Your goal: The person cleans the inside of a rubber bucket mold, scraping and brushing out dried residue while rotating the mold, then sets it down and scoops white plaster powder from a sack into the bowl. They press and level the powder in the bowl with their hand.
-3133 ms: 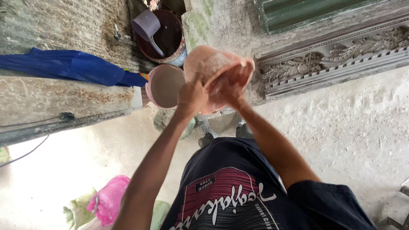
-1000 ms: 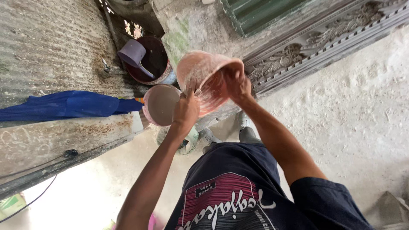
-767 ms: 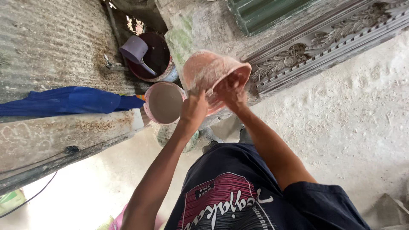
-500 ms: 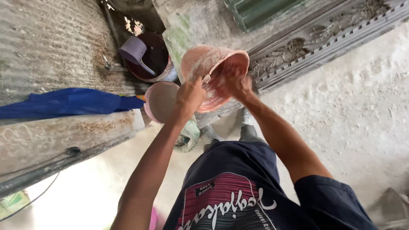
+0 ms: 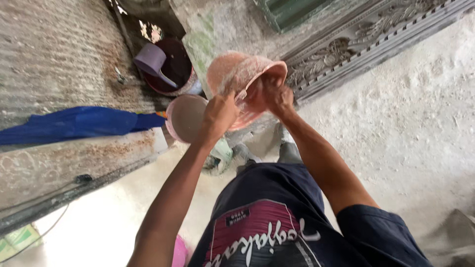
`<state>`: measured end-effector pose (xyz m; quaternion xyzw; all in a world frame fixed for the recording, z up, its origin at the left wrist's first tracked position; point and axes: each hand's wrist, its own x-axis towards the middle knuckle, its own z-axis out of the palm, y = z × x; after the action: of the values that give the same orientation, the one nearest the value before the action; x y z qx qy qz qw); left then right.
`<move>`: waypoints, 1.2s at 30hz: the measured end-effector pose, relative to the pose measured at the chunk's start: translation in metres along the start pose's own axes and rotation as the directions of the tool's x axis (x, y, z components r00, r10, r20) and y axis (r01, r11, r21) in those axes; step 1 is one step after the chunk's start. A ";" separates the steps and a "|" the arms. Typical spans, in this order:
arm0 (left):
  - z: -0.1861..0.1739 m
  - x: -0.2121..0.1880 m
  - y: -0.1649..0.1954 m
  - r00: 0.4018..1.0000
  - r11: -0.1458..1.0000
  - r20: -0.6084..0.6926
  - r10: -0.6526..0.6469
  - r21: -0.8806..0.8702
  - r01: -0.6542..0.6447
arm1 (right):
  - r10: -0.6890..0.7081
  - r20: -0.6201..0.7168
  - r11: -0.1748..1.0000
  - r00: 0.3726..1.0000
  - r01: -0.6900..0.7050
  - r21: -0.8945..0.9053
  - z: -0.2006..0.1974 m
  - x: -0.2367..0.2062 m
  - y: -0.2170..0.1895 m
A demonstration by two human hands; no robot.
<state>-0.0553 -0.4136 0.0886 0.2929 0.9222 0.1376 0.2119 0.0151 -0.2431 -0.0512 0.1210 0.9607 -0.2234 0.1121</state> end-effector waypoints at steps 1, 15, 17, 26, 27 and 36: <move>0.002 0.001 -0.002 1.000 1.000 0.009 -0.005 -0.003 0.005 | 0.065 -0.086 0.998 0.994 -0.067 -0.019 0.003 0.000 0.001; -0.006 -0.011 -0.001 0.999 0.999 -0.009 -0.031 -0.025 0.030 | 0.145 -0.350 0.989 0.925 -0.138 0.044 0.020 -0.038 -0.017; -0.007 -0.013 -0.001 0.999 0.999 -0.019 -0.032 -0.013 0.032 | 0.162 0.157 0.923 0.974 -0.206 0.325 0.019 -0.040 -0.025; 0.011 -0.042 -0.018 0.996 0.993 -0.090 -0.027 -0.116 0.016 | 0.178 -0.112 0.984 0.978 -0.179 0.007 0.047 -0.037 -0.007; 0.014 -0.044 -0.019 0.995 0.993 -0.091 -0.036 -0.114 0.026 | 0.163 -0.155 0.986 0.974 -0.163 0.013 0.051 -0.037 -0.004; 0.036 -0.063 -0.025 0.973 0.985 -0.216 -0.081 -0.169 0.044 | 0.060 0.031 0.929 0.998 -0.067 0.363 0.074 -0.059 -0.019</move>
<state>-0.0038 -0.4664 0.0678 0.2280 0.9345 0.2378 0.1351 0.0779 -0.3043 -0.0927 0.1684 0.8972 -0.3948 0.1043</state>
